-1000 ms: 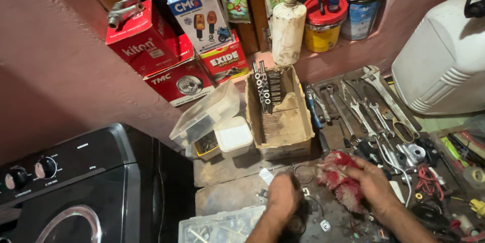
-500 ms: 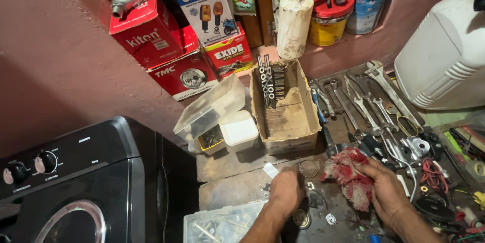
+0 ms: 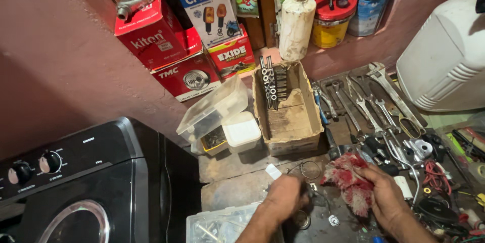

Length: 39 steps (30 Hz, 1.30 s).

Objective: The person manipulates wires and small electronic components on a mechanical assembly by hand, periodically wiping parts with a red cloth and installing fasteners into a cardboard container slot.

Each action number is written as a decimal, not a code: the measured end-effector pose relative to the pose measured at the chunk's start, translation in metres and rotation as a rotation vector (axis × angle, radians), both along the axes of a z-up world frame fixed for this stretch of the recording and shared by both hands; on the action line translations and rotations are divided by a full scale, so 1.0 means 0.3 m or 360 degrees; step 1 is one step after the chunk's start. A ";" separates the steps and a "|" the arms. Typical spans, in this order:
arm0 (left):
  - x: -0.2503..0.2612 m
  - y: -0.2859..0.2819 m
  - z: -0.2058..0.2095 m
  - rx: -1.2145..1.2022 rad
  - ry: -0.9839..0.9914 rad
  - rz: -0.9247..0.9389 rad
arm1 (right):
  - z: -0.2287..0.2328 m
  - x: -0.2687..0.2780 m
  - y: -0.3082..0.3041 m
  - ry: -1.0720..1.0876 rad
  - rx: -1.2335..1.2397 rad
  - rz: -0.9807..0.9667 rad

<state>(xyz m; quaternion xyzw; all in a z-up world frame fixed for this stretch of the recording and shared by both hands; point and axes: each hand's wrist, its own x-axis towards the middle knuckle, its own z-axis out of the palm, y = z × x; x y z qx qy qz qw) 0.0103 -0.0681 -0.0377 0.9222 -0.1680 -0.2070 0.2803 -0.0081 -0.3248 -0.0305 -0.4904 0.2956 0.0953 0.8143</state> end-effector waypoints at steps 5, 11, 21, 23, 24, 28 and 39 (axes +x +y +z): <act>0.027 0.060 0.080 -0.0805 -0.0377 0.0568 | -0.012 -0.004 0.020 -0.0027 0.0099 0.0019; 0.053 0.069 0.054 -0.1669 0.0824 0.1139 | 0.094 0.002 0.099 -0.0123 0.0071 0.0034; -0.047 -0.020 0.192 -0.1946 0.0966 0.1130 | 0.294 -0.050 0.324 -0.0966 -0.1852 0.0679; -0.071 -0.016 0.181 -0.2074 0.1031 0.1141 | 0.330 -0.056 0.353 -0.0805 -0.1938 0.0697; -0.083 -0.020 0.167 -0.2071 0.0937 0.1126 | 0.342 -0.064 0.365 -0.0716 -0.1980 0.0709; -0.098 -0.039 0.151 -0.2063 0.0734 0.1105 | 0.336 -0.039 0.374 -0.0099 -0.1871 0.0706; -0.070 -0.077 0.137 -0.1835 0.0728 0.1199 | 0.108 -0.013 0.200 -0.0397 -0.1124 0.0757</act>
